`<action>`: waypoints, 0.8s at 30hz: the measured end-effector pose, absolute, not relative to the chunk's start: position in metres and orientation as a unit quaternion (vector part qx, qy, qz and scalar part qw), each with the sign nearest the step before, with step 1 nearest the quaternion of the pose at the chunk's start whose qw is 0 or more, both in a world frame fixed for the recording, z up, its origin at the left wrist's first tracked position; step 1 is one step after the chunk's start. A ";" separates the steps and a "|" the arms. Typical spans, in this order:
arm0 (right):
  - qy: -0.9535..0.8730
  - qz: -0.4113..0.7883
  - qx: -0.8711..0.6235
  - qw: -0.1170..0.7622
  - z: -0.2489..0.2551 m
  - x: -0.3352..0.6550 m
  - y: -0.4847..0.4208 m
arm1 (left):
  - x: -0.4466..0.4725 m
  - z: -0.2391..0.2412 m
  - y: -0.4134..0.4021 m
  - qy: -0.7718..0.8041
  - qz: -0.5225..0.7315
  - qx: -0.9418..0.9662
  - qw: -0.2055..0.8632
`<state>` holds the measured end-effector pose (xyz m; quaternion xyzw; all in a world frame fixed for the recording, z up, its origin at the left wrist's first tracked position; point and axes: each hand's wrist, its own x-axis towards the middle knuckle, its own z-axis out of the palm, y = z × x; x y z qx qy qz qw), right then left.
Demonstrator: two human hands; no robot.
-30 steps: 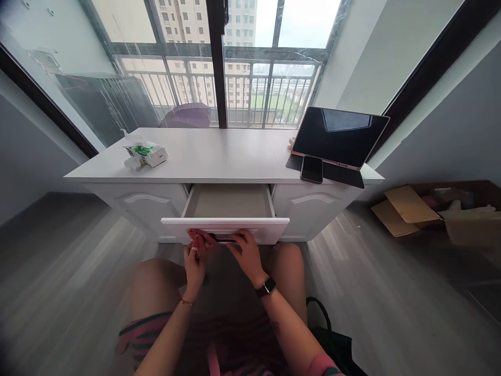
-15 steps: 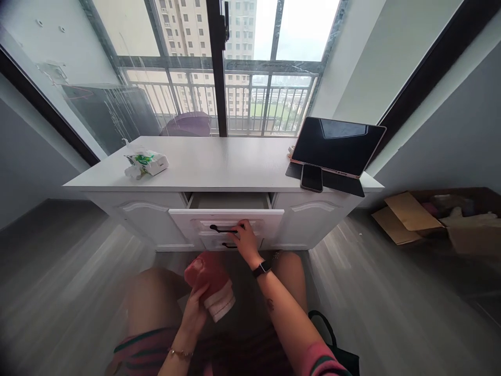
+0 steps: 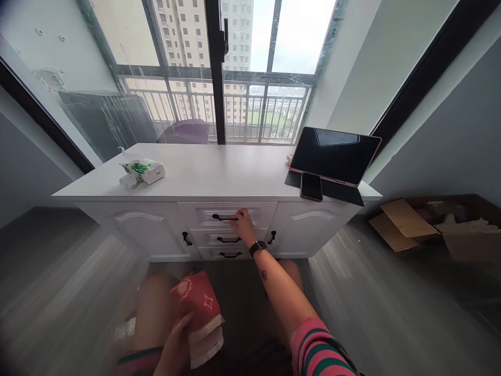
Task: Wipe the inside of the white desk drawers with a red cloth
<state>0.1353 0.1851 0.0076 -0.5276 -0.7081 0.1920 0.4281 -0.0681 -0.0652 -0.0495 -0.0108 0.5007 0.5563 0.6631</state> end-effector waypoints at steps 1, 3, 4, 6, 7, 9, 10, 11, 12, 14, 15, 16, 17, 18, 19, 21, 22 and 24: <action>-0.711 0.192 -0.525 0.426 0.008 0.136 0.183 | -0.067 -0.051 -0.066 0.502 0.556 -0.004 0.663; -0.711 0.195 -0.520 0.431 0.005 0.135 0.171 | -0.064 -0.053 -0.069 0.502 0.552 0.011 0.666; -0.705 0.203 -0.518 0.439 0.002 0.134 0.160 | -0.063 -0.054 -0.070 0.504 0.548 0.017 0.668; -0.674 0.252 -0.516 0.465 -0.007 0.131 0.130 | -0.061 -0.055 -0.072 0.507 0.550 0.027 0.664; -0.655 0.301 -0.510 0.470 -0.012 0.129 0.110 | -0.060 -0.055 -0.073 0.507 0.553 0.032 0.660; -0.610 0.442 -0.482 0.447 -0.023 0.126 0.064 | -0.057 -0.054 -0.074 0.504 0.556 0.043 0.659; -0.584 0.516 -0.461 0.424 -0.028 0.125 0.040 | -0.055 -0.053 -0.075 0.503 0.555 0.048 0.661; -0.559 0.573 -0.444 0.403 -0.031 0.124 0.016 | -0.053 -0.051 -0.076 0.501 0.550 0.053 0.666; -0.532 0.606 -0.438 0.399 -0.034 0.124 -0.007 | -0.049 -0.049 -0.076 0.498 0.544 0.060 0.673; -0.497 0.636 -0.422 0.412 -0.037 0.124 -0.047 | -0.041 -0.045 -0.077 0.490 0.534 0.078 0.685; -0.477 0.649 -0.416 0.421 -0.037 0.124 -0.063 | -0.036 -0.042 -0.077 0.489 0.530 0.086 0.687; -0.457 0.656 -0.418 0.431 -0.038 0.125 -0.076 | -0.030 -0.039 -0.078 0.490 0.527 0.092 0.688; -0.439 0.660 -0.425 0.437 -0.038 0.125 -0.086 | -0.025 -0.036 -0.078 0.494 0.524 0.095 0.687; -0.425 0.657 -0.438 0.442 -0.038 0.125 -0.093 | -0.020 -0.034 -0.079 0.496 0.524 0.094 0.686; -0.415 0.651 -0.453 0.445 -0.038 0.126 -0.098 | -0.015 -0.031 -0.080 0.493 0.528 0.094 0.685; -0.410 0.643 -0.466 0.448 -0.037 0.129 -0.100 | -0.010 -0.027 -0.081 0.475 0.541 0.090 0.688; -0.411 0.644 -0.463 0.450 -0.036 0.131 -0.099 | -0.008 -0.026 -0.081 0.468 0.543 0.087 0.692; -0.412 0.651 -0.448 0.454 -0.033 0.136 -0.096 | -0.009 -0.024 -0.081 0.460 0.533 0.090 0.704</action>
